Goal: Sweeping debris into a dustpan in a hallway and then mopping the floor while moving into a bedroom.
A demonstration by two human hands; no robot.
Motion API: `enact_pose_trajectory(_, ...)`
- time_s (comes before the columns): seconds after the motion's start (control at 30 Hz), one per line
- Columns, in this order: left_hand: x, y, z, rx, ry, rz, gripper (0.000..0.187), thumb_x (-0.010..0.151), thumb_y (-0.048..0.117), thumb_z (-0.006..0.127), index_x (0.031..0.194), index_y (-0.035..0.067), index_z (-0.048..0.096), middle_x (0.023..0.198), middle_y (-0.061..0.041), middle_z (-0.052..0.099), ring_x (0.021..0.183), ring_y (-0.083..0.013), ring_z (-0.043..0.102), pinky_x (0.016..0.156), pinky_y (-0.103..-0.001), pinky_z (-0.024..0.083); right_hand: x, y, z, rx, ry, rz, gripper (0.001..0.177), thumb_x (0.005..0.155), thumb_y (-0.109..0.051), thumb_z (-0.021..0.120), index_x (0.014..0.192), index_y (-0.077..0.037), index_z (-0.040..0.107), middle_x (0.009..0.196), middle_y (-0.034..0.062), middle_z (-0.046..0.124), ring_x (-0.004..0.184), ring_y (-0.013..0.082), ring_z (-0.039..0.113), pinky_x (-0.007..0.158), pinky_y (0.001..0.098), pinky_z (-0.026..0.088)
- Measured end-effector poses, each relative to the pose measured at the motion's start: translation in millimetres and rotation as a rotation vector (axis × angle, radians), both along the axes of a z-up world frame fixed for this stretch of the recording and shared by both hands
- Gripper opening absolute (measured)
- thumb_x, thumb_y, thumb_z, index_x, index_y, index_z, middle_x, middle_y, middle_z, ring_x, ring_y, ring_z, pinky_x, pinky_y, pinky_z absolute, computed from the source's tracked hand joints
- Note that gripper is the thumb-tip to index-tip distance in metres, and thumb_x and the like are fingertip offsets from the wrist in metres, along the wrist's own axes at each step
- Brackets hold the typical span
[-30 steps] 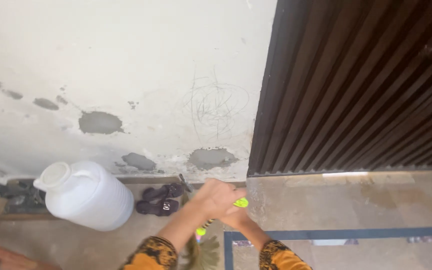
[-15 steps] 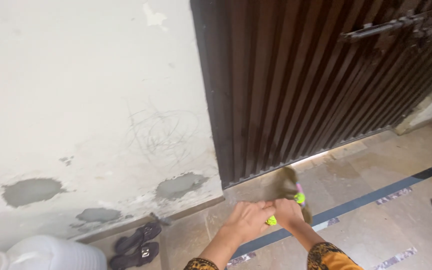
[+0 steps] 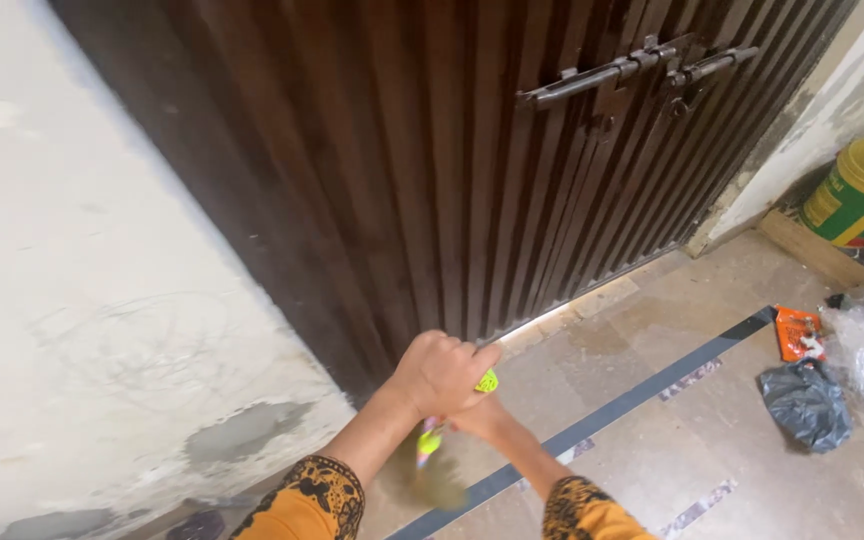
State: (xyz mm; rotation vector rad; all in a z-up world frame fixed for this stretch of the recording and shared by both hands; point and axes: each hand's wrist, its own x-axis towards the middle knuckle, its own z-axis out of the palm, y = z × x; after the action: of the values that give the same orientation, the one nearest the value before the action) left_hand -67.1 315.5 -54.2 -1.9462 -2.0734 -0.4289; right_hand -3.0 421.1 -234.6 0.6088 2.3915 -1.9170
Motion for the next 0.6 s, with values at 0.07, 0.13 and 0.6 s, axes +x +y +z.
enact_pose_trajectory(0.07,4,34,-15,-0.194,-0.037,0.049,0.026,0.08,0.032,0.07,0.095,0.013,0.063,0.07,-0.01,0.071,0.064,-0.0299,0.071,0.061,-0.045,0.054,4,14,-21,-0.016,-0.008,0.055,0.017,0.085,-0.012,0.074,0.101,-0.009,0.071,0.079,0.0041,0.071,0.063,0.0185,0.067,0.054,0.0357,0.054)
enact_pose_trajectory(0.13,9,71,-35,-0.384,-0.079,0.098,0.026,0.082,0.032,0.069,0.097,0.011,0.062,0.071,-0.013,0.071,0.064,-0.0302,0.072,0.061,-0.045,0.054,6,43,-55,-0.027,-0.019,0.111,0.017,0.085,-0.011,0.072,0.102,-0.012,0.07,0.078,-0.0009,0.071,0.06,0.0139,0.068,0.053,0.0309,0.055)
enact_pose_trajectory(0.6,80,325,-55,-0.15,-0.311,0.101,0.022,0.084,0.032,0.073,0.095,0.014,0.067,0.076,-0.013,0.073,0.073,-0.0345,0.072,0.065,-0.049,0.055,100,366,-24,0.651,-0.335,-0.052,0.045,0.077,-0.045,0.076,0.111,-0.017,0.066,0.107,0.0142,0.073,0.105,0.0372,0.066,0.09,0.0488,0.053)
